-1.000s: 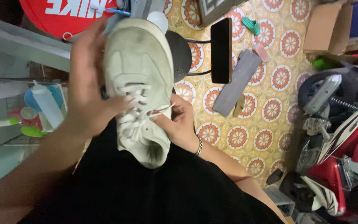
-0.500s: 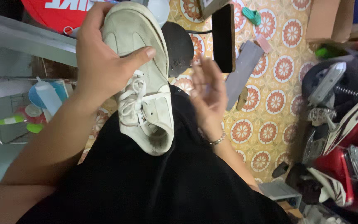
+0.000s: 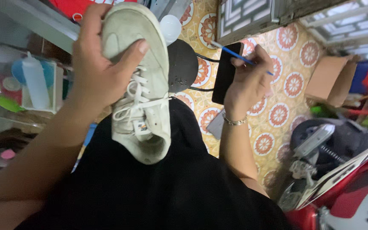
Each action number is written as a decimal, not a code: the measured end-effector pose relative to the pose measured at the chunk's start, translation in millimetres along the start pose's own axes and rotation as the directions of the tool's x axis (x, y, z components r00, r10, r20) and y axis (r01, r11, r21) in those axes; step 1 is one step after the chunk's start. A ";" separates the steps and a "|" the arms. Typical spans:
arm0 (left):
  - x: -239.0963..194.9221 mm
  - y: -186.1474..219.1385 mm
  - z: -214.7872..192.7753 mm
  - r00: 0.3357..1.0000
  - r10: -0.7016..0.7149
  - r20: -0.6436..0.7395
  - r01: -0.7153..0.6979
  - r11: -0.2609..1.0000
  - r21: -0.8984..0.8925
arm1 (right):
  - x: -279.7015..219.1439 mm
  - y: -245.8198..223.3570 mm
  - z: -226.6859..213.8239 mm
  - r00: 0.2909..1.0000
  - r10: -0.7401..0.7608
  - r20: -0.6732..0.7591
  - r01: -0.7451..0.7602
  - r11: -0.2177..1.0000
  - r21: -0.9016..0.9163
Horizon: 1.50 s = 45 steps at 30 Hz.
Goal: The person holds a white sneaker and uses a small brush to apply a cleaning solution to the upper part of the shoe. They repeatedly dip the brush into a small container of liquid and scrub the shoe's surface.
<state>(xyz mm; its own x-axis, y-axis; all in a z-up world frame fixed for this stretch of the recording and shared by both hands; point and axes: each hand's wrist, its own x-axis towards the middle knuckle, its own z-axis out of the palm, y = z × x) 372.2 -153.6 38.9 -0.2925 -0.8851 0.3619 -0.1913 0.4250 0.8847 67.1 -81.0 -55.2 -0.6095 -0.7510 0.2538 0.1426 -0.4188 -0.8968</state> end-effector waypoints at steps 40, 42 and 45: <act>-6.3 25.0 -4.4 0.981 -0.186 -0.054 0.194 0.945 0.262 | 51.0 100.4 35.8 0.942 0.141 0.304 -0.132 0.990 -0.053; -5.0 22.7 -4.9 0.989 -0.140 -0.041 0.146 0.961 0.235 | 53.4 92.4 34.4 0.961 0.168 0.220 -0.164 0.986 -0.040; -3.0 16.1 -3.5 0.992 -0.126 -0.029 0.129 0.975 0.180 | 54.9 76.9 35.9 0.971 0.131 0.200 -0.155 0.982 0.108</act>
<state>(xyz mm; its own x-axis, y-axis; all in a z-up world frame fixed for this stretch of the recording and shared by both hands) 373.3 -144.8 53.1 -0.2385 -0.9366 0.2565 -0.3927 0.3346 0.8566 72.5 -172.8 -97.2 -0.4170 -0.8863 0.2014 0.3187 -0.3501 -0.8808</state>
